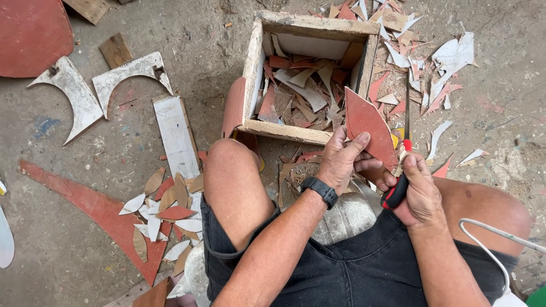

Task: Using a small hand saw to cut a curved shape out of a thin piece of wood supported by a wooden box.

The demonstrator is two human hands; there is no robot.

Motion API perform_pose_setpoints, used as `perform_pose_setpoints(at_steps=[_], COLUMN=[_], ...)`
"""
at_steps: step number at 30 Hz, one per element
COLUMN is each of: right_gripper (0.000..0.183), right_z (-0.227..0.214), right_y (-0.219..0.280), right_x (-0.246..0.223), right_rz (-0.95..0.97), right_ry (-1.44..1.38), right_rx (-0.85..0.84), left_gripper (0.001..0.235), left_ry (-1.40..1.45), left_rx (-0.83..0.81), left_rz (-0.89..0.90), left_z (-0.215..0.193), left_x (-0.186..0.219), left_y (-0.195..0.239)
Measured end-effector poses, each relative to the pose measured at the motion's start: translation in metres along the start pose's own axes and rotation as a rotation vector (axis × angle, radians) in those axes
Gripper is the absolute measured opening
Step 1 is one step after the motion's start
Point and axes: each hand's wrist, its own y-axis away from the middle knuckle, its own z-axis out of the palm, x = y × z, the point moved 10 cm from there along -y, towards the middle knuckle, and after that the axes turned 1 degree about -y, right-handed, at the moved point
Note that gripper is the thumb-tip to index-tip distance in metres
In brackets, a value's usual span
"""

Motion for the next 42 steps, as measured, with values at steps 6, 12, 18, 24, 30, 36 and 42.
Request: perform_pose_setpoints(at_steps=[6,12,18,24,30,36,42], right_gripper=[0.009,0.015,0.012,0.061,0.059,0.013,0.012], right_z=[-0.006,0.004,-0.036,-0.009,0.023,-0.008,-0.041], right_y=[-0.001,0.005,0.006,0.002,-0.009,-0.020,-0.027], right_x=[0.005,-0.018,-0.021,-0.029,-0.041,0.007,-0.003], right_rz=[-0.013,-0.013,0.194,0.098,-0.174,0.201,0.077], right_ry=[-0.032,-0.022,0.222,0.775,0.958,0.420,0.048], right_rx=[0.012,0.053,0.526,0.451,0.196,0.181,0.349], left_gripper=[0.025,0.042,0.034,0.046,0.058,0.070,0.084], left_ry=[-0.012,-0.082,-0.429,-0.935,-1.385,-1.432,-1.080], left_rx=[0.058,0.167,0.259,0.093,-0.393,-0.537,0.246], left_rz=[-0.044,-0.048,0.033,-0.177,-0.199,-0.128,-0.217], left_z=[-0.019,-0.023,-0.030,-0.029,-0.007,0.007,-0.042], left_x=[-0.024,0.019,0.092,0.059,0.023,0.027,0.084], left_y=[-0.007,-0.003,-0.007,-0.009,-0.017,-0.010,-0.010])
